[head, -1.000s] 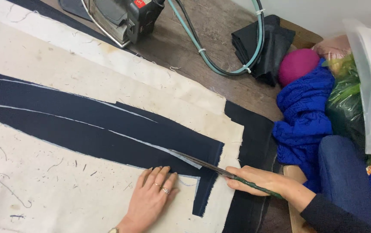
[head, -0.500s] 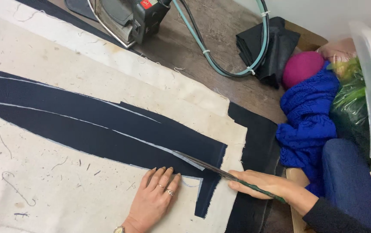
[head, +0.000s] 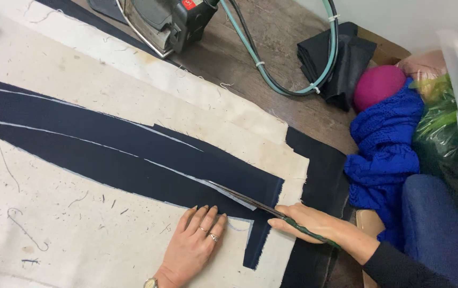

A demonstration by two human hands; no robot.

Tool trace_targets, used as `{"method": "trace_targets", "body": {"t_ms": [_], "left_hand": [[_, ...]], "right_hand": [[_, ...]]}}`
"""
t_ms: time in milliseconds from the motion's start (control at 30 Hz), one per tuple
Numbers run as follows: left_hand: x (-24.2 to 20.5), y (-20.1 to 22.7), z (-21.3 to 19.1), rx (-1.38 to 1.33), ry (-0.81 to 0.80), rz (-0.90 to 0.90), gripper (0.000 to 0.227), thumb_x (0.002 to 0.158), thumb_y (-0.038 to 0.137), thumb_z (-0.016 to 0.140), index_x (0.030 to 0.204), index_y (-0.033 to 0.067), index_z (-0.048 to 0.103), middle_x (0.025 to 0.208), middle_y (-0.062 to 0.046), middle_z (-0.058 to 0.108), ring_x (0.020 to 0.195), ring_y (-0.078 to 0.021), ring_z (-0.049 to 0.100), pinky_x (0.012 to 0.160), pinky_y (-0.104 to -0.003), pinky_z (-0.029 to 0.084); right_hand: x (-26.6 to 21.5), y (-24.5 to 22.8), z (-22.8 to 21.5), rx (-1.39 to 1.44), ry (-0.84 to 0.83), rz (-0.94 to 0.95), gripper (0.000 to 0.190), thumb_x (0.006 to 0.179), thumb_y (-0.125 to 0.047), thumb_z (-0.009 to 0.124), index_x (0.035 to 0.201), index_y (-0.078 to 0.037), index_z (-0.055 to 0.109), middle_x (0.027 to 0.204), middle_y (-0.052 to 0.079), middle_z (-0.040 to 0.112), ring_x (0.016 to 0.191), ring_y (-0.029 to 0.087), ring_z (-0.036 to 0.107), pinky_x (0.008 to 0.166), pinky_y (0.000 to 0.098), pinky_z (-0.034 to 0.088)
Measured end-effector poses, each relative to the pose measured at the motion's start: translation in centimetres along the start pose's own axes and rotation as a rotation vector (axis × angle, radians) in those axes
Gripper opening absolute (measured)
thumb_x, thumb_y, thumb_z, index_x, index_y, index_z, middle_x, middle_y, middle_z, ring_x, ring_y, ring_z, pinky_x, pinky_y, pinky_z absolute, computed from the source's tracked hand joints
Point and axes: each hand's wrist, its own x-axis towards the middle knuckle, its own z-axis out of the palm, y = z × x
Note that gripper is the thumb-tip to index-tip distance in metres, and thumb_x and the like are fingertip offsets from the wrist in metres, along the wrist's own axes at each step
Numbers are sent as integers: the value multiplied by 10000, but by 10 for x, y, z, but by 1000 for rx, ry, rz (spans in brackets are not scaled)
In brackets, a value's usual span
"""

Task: The person uses a pair of shears to cut a long strip of dark fabric along a white chalk line on a work table. After cutting, the person gathers the cut fabric pieces and folds them by hand.

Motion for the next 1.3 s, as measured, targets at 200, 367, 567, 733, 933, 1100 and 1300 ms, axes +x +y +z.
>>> {"method": "trace_targets", "body": {"t_ms": [200, 367, 567, 733, 933, 1100, 1300], "left_hand": [[4, -3, -6, 10, 129, 36, 283, 965, 189, 453, 1189, 81, 588, 1206, -148, 582, 1081, -294, 555, 983, -445, 401], [5, 0, -8, -22, 90, 17, 264, 969, 176, 498, 1183, 67, 606, 1187, -161, 601, 1073, -306, 569, 983, -452, 411], [5, -2, -7, -9, 122, 21, 269, 966, 199, 488, 1182, 79, 595, 1192, -143, 593, 1077, -290, 561, 985, -441, 401], [7, -1, -10, -19, 131, 17, 247, 965, 179, 505, 1161, 70, 610, 1170, -152, 607, 1055, -297, 575, 972, -443, 417], [6, -1, -12, -25, 109, 2, 250, 973, 193, 507, 1166, 67, 606, 1177, -155, 602, 1065, -298, 569, 979, -443, 409], [8, -1, -12, -13, 159, 16, 244, 968, 179, 500, 1152, 63, 611, 1172, -151, 599, 1051, -288, 569, 971, -438, 417], [6, -1, -9, -56, 121, 5, 266, 971, 213, 523, 1171, 63, 612, 1181, -153, 601, 1071, -300, 565, 978, -449, 409]], "right_hand": [[-3, 1, -9, 9, -104, -74, 430, 981, -501, 301, 989, -116, 494, 835, 14, 558, 737, 154, 544, 716, 314, 450], [-1, -38, -27, 23, -130, 41, 422, 987, -501, 331, 969, -108, 481, 822, -4, 502, 740, 141, 486, 721, 308, 402], [15, -34, -21, -65, -101, 83, 456, 983, -543, 326, 866, -120, 448, 709, 23, 496, 638, 183, 484, 641, 337, 401], [18, -32, -12, -105, -25, 251, 501, 982, -572, 414, 751, -129, 386, 672, 9, 478, 603, 174, 427, 604, 340, 359], [7, -41, -25, -6, -130, 48, 414, 1011, -492, 341, 841, -124, 424, 748, -32, 415, 661, 124, 397, 664, 315, 369], [20, -63, -32, -22, -144, 98, 459, 988, -540, 308, 866, -114, 430, 735, 9, 452, 670, 161, 463, 683, 324, 389], [30, -76, -34, -75, -127, 224, 488, 977, -579, 340, 831, -127, 451, 678, 6, 464, 610, 154, 448, 627, 321, 358]]}}
